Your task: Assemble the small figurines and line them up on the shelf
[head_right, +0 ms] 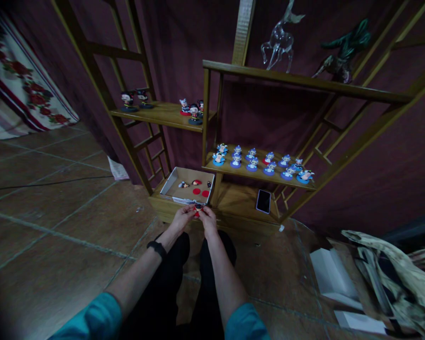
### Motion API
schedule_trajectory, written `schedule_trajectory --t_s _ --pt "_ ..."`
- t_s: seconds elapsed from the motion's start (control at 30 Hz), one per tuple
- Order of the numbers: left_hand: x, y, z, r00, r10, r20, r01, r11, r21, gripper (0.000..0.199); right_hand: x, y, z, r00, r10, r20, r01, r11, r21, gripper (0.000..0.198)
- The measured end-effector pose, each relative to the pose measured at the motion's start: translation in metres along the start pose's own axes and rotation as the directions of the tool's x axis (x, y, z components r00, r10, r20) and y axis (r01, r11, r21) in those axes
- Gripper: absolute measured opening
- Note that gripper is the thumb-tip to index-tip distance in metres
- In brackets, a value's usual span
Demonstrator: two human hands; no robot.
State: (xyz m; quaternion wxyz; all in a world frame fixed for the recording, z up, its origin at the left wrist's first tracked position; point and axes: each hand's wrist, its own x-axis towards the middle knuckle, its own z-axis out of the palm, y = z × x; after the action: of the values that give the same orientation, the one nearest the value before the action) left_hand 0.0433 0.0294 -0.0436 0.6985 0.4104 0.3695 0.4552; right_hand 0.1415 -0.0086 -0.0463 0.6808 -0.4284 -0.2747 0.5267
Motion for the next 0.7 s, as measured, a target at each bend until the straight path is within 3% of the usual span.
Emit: schedule_trajectory --t_s 0.43,0.7 --pt "-0.0055 0.0008 0.0022 0.985 0.091 0.15 -0.117 0.977 0.178 0.046 0.0029 0.0024 -0.0031 0.994 0.057 -0.097 -0.06 0.998 -0.026 0.036" --pt "-0.0062 0.0038 0.0037 0.987 0.143 0.076 -0.158 0.949 0.271 0.042 0.0036 0.0032 -0.0033 0.996 0.05 -0.069 -0.052 0.998 -0.036 0.037"
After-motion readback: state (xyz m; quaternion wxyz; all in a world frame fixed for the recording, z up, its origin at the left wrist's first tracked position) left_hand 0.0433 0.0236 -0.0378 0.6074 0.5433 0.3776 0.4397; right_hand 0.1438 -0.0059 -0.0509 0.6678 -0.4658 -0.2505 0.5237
